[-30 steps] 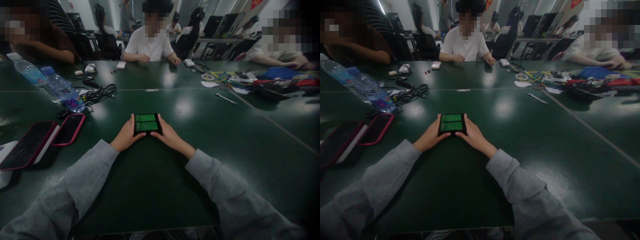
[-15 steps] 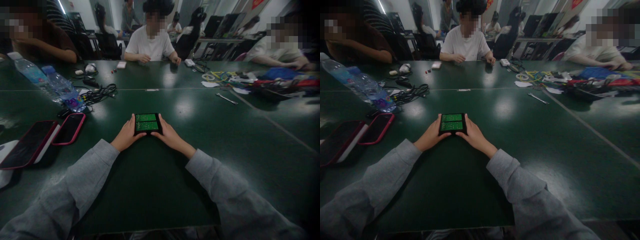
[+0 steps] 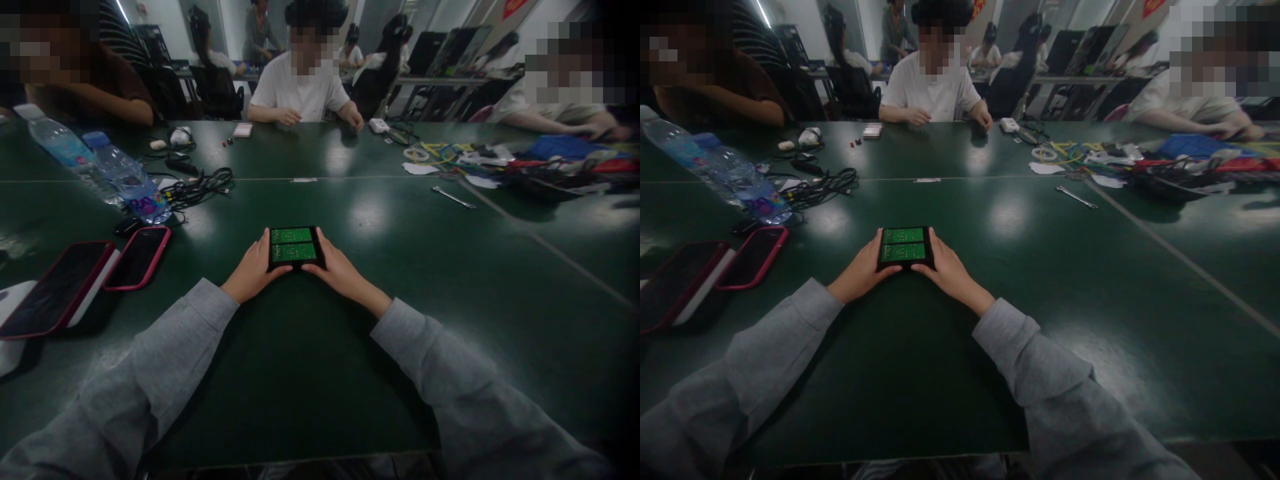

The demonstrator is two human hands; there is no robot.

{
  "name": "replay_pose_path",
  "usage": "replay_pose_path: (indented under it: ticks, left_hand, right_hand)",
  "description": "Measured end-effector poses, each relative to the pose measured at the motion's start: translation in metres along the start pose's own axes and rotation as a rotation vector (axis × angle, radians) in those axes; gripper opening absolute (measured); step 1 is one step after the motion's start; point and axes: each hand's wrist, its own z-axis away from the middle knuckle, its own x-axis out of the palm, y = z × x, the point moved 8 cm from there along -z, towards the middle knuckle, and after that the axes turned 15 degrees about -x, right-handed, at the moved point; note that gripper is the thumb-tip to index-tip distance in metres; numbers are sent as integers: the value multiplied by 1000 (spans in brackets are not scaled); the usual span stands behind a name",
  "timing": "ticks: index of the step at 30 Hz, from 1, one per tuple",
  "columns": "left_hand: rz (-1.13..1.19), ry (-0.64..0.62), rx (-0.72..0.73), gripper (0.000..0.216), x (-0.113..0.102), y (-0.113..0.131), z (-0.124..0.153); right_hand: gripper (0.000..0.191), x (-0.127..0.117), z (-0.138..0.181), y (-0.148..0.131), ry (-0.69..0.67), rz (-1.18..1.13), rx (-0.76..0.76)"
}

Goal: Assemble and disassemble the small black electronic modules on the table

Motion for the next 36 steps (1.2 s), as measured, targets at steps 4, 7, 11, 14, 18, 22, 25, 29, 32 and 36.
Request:
replay_pose_path:
  ticks: [4,7,11,14,18,22,25,29,32,36]
  left_hand:
    - [2,2,-4,97,0,0,0]
    - [1,2,1,97,-1,1,0]
    - [6,-1,2,96,-3,3,1]
    - [12,2,0,95,-4,3,1]
    - [9,13,18,95,-3,3,0]
    - [15,8,11,96,-3,2,0]
    - [53,-4,-25,98,-5,0,-1]
    - [156,-13,-116,102,-12,-4,-2]
    - [213,-21,-150,107,-16,-5,-2]
    - [234,-23,-163,108,-17,-6,-3]
  right_hand:
    - [100,0,0,0,3,-9,9]
    - [98,-1,0,-1,4,-18,10]
    - [97,-2,1,-1,4,-27,11]
    - [98,-1,1,1,6,-31,16]
    - [99,-1,1,1,15,-39,8]
    - [99,-1,1,1,16,-35,17]
    - [100,-1,1,2,15,-40,13]
    - [99,-1,1,1,12,-46,2]
    - [97,-3,0,-2,9,-50,-4]
    - [94,-7,-1,-8,8,-76,-13]
